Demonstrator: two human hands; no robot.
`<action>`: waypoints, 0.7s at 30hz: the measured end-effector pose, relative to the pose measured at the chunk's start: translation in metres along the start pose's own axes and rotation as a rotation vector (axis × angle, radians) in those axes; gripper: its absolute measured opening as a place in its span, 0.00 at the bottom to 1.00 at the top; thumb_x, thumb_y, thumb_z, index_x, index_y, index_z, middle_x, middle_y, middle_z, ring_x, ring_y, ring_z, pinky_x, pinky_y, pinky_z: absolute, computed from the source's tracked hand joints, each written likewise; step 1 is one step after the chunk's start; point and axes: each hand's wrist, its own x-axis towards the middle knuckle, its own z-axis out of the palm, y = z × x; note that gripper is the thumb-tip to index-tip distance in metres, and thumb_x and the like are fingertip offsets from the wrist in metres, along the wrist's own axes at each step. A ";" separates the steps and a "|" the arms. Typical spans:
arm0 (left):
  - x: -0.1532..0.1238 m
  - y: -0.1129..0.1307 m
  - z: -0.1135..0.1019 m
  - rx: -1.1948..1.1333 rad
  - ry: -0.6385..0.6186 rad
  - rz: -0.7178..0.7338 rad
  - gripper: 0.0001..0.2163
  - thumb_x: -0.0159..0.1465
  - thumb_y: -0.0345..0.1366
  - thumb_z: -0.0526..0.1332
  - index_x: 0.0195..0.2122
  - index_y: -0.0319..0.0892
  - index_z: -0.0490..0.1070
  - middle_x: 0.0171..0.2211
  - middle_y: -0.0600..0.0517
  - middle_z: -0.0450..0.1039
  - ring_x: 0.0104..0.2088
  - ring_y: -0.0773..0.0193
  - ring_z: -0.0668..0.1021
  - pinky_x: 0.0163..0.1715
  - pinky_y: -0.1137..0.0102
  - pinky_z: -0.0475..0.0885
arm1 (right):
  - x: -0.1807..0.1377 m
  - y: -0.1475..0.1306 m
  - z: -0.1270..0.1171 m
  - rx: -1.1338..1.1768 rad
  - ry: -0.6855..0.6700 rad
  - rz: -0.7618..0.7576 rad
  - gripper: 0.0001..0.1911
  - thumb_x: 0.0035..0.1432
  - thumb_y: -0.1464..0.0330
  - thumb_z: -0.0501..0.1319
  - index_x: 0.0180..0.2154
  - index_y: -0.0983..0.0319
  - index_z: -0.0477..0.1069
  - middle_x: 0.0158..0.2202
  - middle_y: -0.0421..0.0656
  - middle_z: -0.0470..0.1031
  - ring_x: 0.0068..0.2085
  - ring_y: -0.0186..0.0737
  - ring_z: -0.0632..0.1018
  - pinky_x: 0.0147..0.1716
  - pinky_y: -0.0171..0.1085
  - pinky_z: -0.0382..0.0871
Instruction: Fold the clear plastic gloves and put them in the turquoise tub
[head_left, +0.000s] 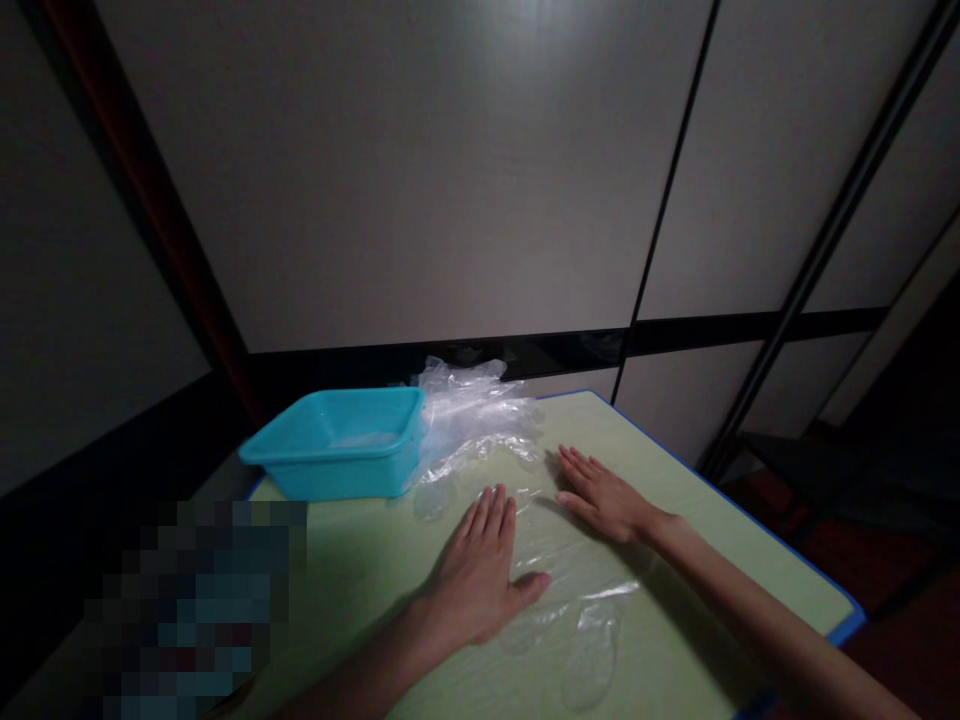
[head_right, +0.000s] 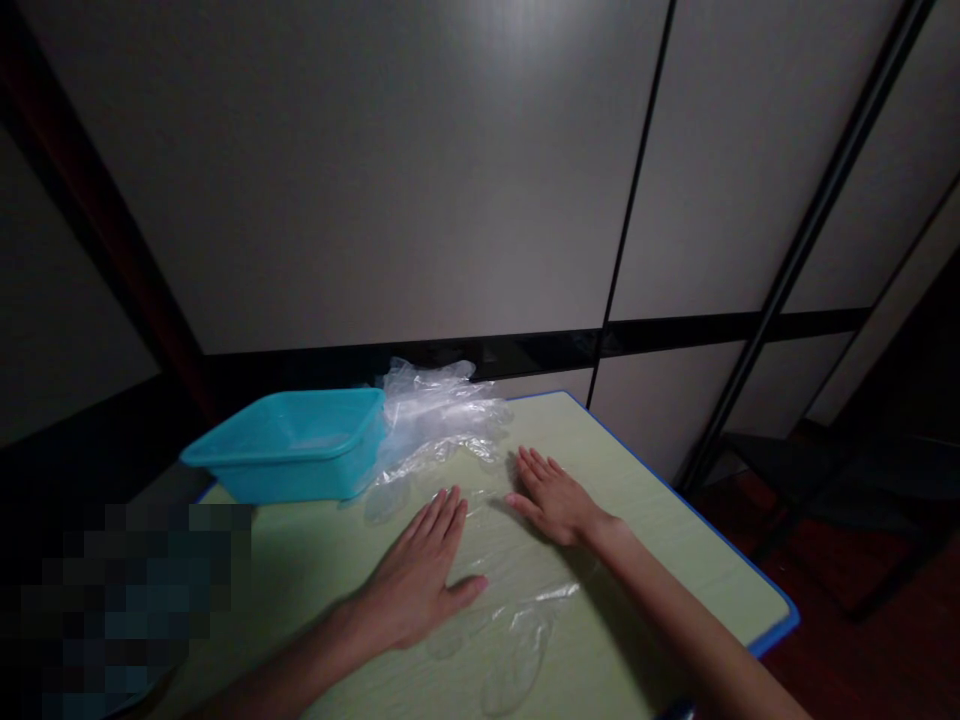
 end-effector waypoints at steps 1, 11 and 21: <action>0.000 -0.001 0.001 -0.002 0.004 0.003 0.39 0.59 0.57 0.45 0.59 0.26 0.46 0.61 0.36 0.37 0.60 0.49 0.42 0.57 0.57 0.45 | 0.006 -0.007 0.001 0.003 -0.013 -0.025 0.38 0.59 0.49 0.38 0.60 0.70 0.44 0.62 0.53 0.41 0.61 0.44 0.45 0.58 0.46 0.44; -0.002 -0.003 -0.004 -0.085 -0.043 0.008 0.40 0.60 0.58 0.42 0.61 0.26 0.39 0.61 0.38 0.33 0.61 0.51 0.39 0.58 0.57 0.45 | 0.019 -0.014 0.023 0.014 0.012 -0.094 0.37 0.59 0.50 0.37 0.60 0.69 0.45 0.61 0.51 0.44 0.61 0.44 0.48 0.58 0.45 0.45; 0.034 -0.017 -0.029 -0.182 0.025 0.108 0.27 0.66 0.46 0.36 0.60 0.31 0.46 0.61 0.43 0.44 0.60 0.61 0.50 0.57 0.67 0.50 | 0.019 -0.016 0.021 0.005 0.030 -0.084 0.38 0.59 0.49 0.37 0.59 0.72 0.48 0.61 0.54 0.46 0.61 0.45 0.49 0.58 0.45 0.46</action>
